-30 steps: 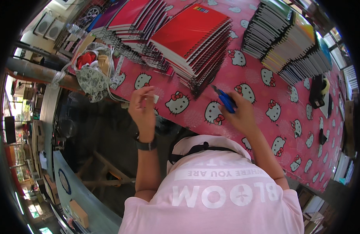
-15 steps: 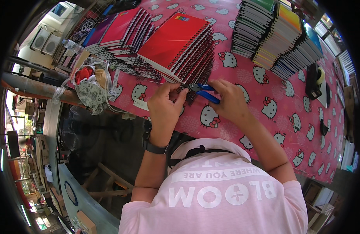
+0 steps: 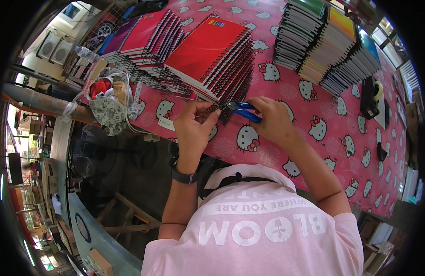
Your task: The person trims the excess plastic from the spiral bindings of several notebooks using a pair of clippers and stacks them on a table.
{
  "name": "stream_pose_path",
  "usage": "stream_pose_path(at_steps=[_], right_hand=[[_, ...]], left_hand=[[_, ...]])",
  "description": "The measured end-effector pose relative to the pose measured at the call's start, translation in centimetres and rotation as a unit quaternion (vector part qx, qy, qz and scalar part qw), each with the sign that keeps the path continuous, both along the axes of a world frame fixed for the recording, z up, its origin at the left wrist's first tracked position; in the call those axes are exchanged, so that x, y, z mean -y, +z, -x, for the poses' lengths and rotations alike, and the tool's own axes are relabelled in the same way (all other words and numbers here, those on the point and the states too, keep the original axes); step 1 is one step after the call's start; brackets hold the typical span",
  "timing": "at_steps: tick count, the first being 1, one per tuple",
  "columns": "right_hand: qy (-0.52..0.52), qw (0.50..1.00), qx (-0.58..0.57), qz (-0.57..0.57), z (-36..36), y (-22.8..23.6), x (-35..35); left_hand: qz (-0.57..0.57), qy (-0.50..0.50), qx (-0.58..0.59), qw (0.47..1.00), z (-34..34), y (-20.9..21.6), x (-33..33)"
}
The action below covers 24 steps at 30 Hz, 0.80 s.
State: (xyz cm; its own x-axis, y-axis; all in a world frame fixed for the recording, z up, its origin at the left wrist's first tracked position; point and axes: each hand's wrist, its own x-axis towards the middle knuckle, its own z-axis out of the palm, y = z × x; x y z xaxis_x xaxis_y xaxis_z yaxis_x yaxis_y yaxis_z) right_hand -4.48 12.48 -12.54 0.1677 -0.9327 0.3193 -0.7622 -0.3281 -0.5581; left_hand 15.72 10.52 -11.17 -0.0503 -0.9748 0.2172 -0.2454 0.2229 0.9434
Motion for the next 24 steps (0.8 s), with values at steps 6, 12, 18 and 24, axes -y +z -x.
stream_pose_path(at_steps=[6,12,18,24], right_hand=[[-0.015,0.995,-0.018,0.097,0.5,0.0,-0.1],[-0.001,0.999,-0.032,0.004,0.2,-0.5,-0.2],[-0.021,0.999,-0.004,0.027,0.9,-0.8,-0.4],[-0.007,0.997,-0.039,0.071,0.9,-1.6,0.1]], left_hand=[[-0.003,0.000,-0.011,1.000,-0.3,-0.7,0.0],[-0.007,0.003,-0.007,1.000,0.4,-0.8,-0.2],[-0.051,0.008,-0.122,0.991,-0.3,-1.9,0.4],[-0.006,0.027,0.009,1.000,1.0,-1.3,-0.2]])
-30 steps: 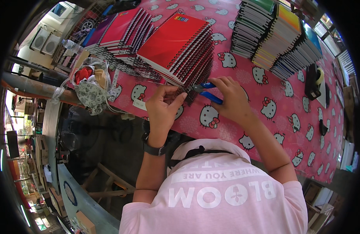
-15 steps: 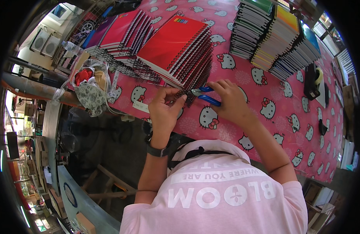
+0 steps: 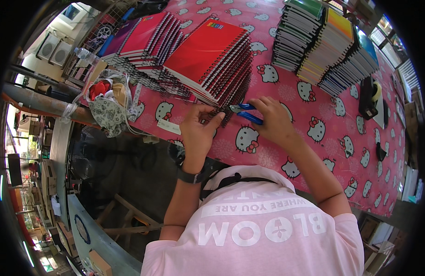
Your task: The person trims the excess plastic from the spiral bindings of several notebooks using a pair of clippers and stacks them on a table.
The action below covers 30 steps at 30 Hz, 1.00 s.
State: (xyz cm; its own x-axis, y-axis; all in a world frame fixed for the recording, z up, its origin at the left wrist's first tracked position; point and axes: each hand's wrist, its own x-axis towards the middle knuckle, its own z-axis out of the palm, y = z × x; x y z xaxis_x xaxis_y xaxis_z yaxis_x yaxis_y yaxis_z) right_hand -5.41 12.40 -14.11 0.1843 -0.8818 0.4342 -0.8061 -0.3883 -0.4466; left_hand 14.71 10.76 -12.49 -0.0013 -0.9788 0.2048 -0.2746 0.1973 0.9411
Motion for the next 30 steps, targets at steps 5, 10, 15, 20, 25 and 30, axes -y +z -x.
stream_pose_path(at_steps=[5,10,15,20,25,30], right_hand=[[-0.004,0.993,0.018,-0.115,-0.1,0.2,-0.1],[-0.010,0.998,0.020,-0.064,0.4,0.0,-0.6],[0.006,0.999,-0.012,0.030,-0.5,-0.4,-0.3],[0.013,0.999,-0.001,-0.032,-0.7,-0.8,-0.3],[0.007,0.993,0.015,-0.115,-0.7,-0.5,-0.5],[-0.011,0.999,0.001,-0.033,-0.1,-1.0,-0.7]], left_hand=[[0.043,0.000,0.068,0.997,0.3,0.4,-0.2],[0.030,-0.006,-0.002,1.000,-0.1,-0.8,-0.1],[-0.089,-0.003,-0.193,0.977,-0.6,-1.4,0.1],[-0.012,0.017,-0.153,0.988,1.2,-1.4,-0.4],[0.030,0.006,0.028,0.999,0.6,-2.4,-0.2],[-0.026,0.024,-0.127,0.991,0.1,-2.9,-0.5]])
